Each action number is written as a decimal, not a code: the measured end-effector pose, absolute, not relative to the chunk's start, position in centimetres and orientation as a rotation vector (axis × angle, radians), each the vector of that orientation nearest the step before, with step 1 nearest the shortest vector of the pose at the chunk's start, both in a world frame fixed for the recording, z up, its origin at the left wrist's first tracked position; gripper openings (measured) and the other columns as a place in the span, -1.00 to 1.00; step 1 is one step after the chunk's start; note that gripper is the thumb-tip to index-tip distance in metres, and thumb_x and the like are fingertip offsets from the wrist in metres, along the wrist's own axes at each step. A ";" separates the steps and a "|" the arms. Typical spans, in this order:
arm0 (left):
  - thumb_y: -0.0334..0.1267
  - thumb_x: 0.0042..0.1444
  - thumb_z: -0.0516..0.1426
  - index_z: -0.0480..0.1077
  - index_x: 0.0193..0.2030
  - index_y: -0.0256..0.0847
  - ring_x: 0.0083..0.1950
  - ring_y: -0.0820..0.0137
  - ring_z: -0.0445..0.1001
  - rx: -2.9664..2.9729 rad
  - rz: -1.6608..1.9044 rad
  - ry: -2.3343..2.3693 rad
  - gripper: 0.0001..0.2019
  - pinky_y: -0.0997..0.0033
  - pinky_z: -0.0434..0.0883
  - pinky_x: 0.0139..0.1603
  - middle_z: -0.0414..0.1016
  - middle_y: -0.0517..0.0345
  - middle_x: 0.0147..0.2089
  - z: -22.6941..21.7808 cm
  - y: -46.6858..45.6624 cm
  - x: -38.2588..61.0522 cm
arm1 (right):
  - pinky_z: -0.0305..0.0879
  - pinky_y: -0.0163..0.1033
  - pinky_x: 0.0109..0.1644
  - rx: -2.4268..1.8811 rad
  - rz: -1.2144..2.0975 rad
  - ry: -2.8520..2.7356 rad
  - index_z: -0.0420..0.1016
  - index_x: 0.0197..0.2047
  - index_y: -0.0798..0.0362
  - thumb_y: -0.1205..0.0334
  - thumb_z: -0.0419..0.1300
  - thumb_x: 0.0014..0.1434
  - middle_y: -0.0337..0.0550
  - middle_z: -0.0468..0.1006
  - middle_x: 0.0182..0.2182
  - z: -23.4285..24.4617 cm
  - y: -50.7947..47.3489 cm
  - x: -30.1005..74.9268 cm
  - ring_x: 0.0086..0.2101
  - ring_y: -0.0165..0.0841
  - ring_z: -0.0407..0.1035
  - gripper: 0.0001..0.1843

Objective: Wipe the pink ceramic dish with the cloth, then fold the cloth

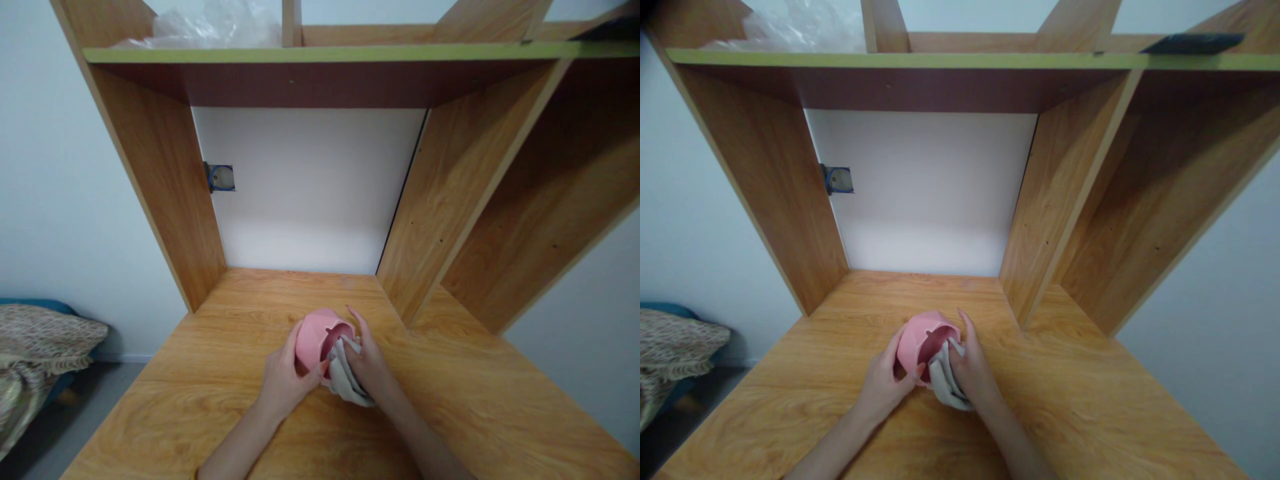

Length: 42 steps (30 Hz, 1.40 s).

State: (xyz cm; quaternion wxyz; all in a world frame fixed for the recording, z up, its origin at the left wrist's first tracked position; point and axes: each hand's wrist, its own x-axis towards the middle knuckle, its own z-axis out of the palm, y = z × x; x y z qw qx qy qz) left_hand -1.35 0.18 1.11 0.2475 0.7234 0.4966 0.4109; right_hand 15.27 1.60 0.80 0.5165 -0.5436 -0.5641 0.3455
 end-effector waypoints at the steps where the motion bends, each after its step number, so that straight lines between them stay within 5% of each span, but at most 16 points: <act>1: 0.01 -0.03 0.09 -0.01 0.20 -0.26 -0.07 0.18 0.38 1.962 1.138 1.329 -0.31 0.22 0.31 -0.08 0.35 -0.09 0.01 1.1 0.2 -1.4 | 0.30 -0.20 -0.19 -1.302 0.815 -1.338 -0.03 0.17 0.08 0.29 0.01 0.00 -0.15 0.43 -0.20 0.7 1.6 15.3 -0.37 -0.37 0.37 -0.37; 5: 0.01 -0.07 0.13 -0.13 0.23 -0.25 0.03 0.13 0.29 1.922 1.151 1.262 -0.21 0.15 0.26 -0.02 0.19 -0.13 0.14 1.0 0.3 -1.1 | 0.22 -0.15 -0.03 -1.211 0.787 -1.271 -0.01 0.14 0.05 0.24 0.02 0.03 -0.06 0.36 -0.06 0.3 1.9 15.4 -0.13 -0.29 0.30 -0.41; 11: -0.02 -0.07 0.15 -0.14 0.19 -0.26 0.05 0.16 0.28 1.916 1.079 1.239 -0.23 0.16 0.25 -0.01 0.27 -0.11 0.08 0.8 0.2 -0.4 | 0.15 -0.10 0.04 -1.195 0.769 -1.233 0.09 0.08 0.05 0.21 0.04 0.02 -0.05 0.34 -0.06 -0.2 2.3 15.8 -0.08 -0.25 0.26 -0.48; 17: -0.03 -0.08 0.15 0.00 0.01 -0.27 -0.15 0.26 0.40 1.845 1.057 1.232 -0.39 0.30 0.36 -0.22 0.41 -0.04 -0.14 0.4 -0.1 -0.4 | 0.34 -0.21 -0.31 -1.226 0.922 -1.234 -0.01 0.13 0.05 0.25 0.07 -0.03 -0.10 0.42 -0.20 -0.3 2.1 15.1 -0.40 -0.33 0.37 -0.37; 25: -0.08 -0.16 0.20 0.07 -0.07 -0.22 -0.18 0.27 0.41 1.807 1.156 1.285 -0.45 0.33 0.36 -0.24 0.40 0.03 -0.17 1.0 -0.4 -0.1 | 0.22 -0.32 -0.62 -1.306 0.883 -1.248 -0.06 0.16 0.12 0.30 0.10 -0.09 -0.32 0.39 -0.60 -0.3 2.5 15.2 -0.66 -0.40 0.27 -0.27; 42: -0.12 -0.18 0.16 0.11 0.08 -0.27 -0.21 0.22 0.44 1.995 1.086 1.327 -0.35 0.30 0.38 -0.20 0.46 0.02 -0.18 1.7 -0.5 -1.1 | 0.20 -0.33 -0.52 -1.503 0.759 -1.467 -0.04 0.20 0.06 0.25 0.13 -0.10 -0.39 0.37 -0.64 1.3 1.8 15.8 -0.61 -0.40 0.30 -0.23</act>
